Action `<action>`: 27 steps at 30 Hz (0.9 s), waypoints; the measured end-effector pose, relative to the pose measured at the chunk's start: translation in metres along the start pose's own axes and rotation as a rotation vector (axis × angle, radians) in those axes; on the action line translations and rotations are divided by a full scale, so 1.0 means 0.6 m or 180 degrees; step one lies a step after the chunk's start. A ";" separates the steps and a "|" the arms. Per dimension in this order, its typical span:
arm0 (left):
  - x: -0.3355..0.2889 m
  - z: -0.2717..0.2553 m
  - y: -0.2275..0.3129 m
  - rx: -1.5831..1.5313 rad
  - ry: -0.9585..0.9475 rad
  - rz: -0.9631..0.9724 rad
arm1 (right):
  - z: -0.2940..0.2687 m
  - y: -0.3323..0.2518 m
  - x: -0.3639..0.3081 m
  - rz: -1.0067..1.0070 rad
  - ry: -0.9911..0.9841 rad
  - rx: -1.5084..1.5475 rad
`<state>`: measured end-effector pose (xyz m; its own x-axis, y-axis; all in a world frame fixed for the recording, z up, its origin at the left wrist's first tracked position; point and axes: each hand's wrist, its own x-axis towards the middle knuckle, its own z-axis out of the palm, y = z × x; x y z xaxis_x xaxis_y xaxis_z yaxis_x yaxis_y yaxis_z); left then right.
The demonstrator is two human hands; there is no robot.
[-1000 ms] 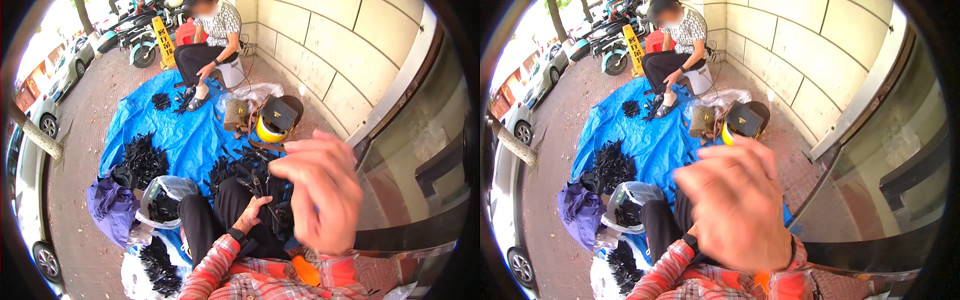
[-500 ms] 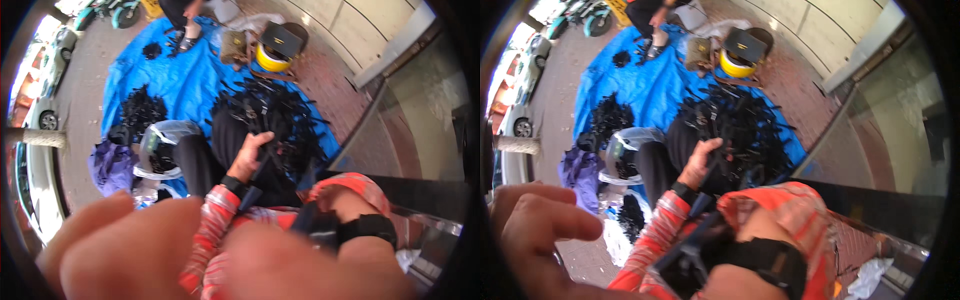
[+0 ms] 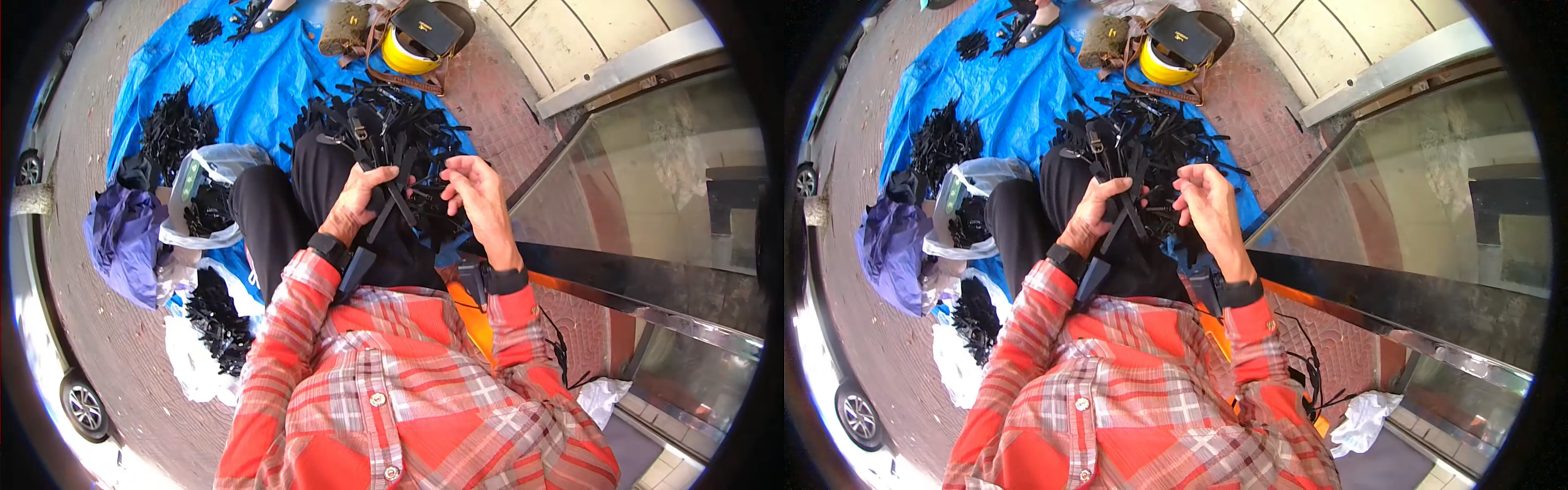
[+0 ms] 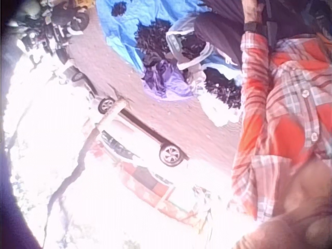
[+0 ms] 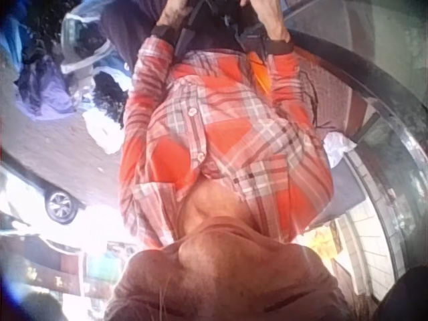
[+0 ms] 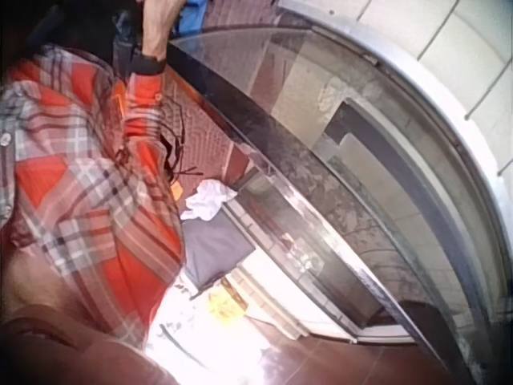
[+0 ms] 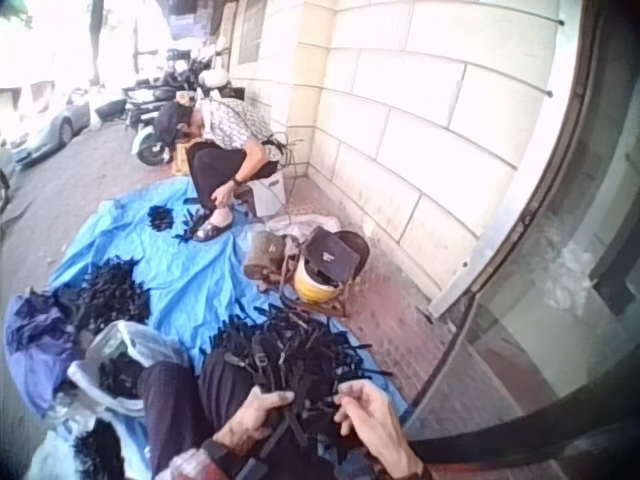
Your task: Organize and group various black shoe straps or components into bundles.
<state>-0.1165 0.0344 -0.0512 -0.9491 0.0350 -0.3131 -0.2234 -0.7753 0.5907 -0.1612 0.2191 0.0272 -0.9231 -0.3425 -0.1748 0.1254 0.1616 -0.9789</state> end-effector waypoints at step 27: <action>0.021 -0.006 -0.026 0.0799 -0.0092 0.0687 | 0.081 0.015 0.125 -0.0747 0.0061 -0.0858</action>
<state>-0.1240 0.0448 -0.0668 -0.9856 -0.0926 -0.1418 -0.0609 -0.5874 0.8070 -0.2116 0.1499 -0.0002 -0.9224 -0.3822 0.0560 -0.1889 0.3198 -0.9285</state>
